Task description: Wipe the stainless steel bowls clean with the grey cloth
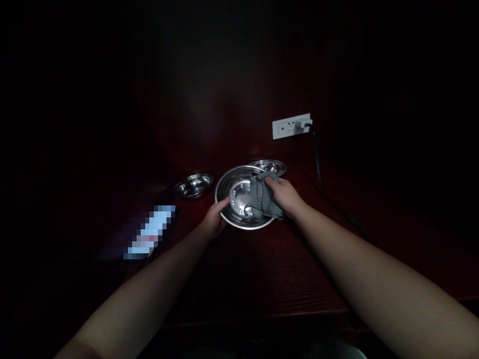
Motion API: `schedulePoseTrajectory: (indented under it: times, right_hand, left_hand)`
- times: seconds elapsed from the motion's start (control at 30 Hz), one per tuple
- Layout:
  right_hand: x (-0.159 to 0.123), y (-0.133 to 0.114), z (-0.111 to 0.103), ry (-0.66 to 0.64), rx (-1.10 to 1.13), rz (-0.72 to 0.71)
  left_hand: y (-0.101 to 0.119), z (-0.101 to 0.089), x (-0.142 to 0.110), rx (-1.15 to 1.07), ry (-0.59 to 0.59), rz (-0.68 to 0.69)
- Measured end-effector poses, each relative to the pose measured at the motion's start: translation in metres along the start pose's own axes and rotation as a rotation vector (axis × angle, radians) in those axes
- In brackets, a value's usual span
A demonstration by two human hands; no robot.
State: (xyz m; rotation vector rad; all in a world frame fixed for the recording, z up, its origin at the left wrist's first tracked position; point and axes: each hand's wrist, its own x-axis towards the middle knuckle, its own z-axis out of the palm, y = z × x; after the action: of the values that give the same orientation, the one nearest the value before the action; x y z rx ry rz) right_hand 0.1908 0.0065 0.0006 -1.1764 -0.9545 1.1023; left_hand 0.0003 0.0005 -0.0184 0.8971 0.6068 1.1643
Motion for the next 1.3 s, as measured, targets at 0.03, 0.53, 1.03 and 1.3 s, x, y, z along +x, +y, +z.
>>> schedulePoseTrajectory:
  times: [0.03, 0.53, 1.03, 1.3]
  right_hand:
    - [-0.0003, -0.0006, -0.0003, 0.001, -0.009, 0.002]
    - [-0.0047, -0.0066, -0.0005, 0.005, -0.068, 0.012]
    - [-0.0028, -0.0053, -0.0028, -0.006, -0.085, 0.01]
    - [-0.0017, -0.0032, -0.0042, -0.014, -0.087, -0.007]
  left_hand:
    - [0.0001, -0.0003, 0.0004, 0.001, 0.003, -0.006]
    - [0.0006, -0.0035, 0.0053, -0.015, -0.011, -0.036]
    - [0.0014, -0.0029, 0.0049, 0.002, -0.019, -0.049]
    - [0.0013, -0.0028, 0.0046, 0.003, -0.036, -0.046]
